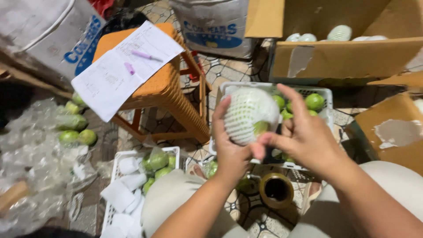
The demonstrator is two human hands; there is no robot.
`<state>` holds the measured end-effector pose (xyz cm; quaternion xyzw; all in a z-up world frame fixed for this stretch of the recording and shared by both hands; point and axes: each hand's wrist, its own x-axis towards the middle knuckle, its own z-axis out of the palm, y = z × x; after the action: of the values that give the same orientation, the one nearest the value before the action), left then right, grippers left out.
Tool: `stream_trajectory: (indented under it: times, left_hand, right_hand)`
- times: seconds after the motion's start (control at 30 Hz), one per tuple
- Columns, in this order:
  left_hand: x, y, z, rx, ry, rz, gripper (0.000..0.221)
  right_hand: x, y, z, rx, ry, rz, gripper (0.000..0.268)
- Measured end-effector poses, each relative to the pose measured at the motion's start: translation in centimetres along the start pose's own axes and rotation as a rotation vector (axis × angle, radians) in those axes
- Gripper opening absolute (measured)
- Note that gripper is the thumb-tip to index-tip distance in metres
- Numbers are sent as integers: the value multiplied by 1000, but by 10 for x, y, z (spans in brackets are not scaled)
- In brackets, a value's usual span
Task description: Manually wrapping guavas in protective foam sleeves and organizing them into a plastic crate for packaging.
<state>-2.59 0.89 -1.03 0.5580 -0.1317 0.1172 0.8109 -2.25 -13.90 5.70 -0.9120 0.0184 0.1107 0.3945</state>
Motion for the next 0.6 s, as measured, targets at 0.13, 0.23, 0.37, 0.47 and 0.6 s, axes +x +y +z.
stream_trajectory:
  times: [0.13,0.23,0.37,0.47,0.6]
  left_hand:
    - [2,8,2,-153,-102,-12,103]
    - [3,16,7,-4,-84,-316,99]
    - [-1,16,9,18,-238,-337,91]
    - [-3,24,12,123,-480,-317,99]
    - [1,16,7,508,-578,-188,103]
  right_hand:
    - [11,27,6,-197,111,-99,107]
    - [22,40,-1,15,139,-457,101]
    - [36,61,-14,606,-292,-390,105]
    - [42,95,-21,972,-308,-289,86]
    - [51,155,-68,1024,168,-254,84]
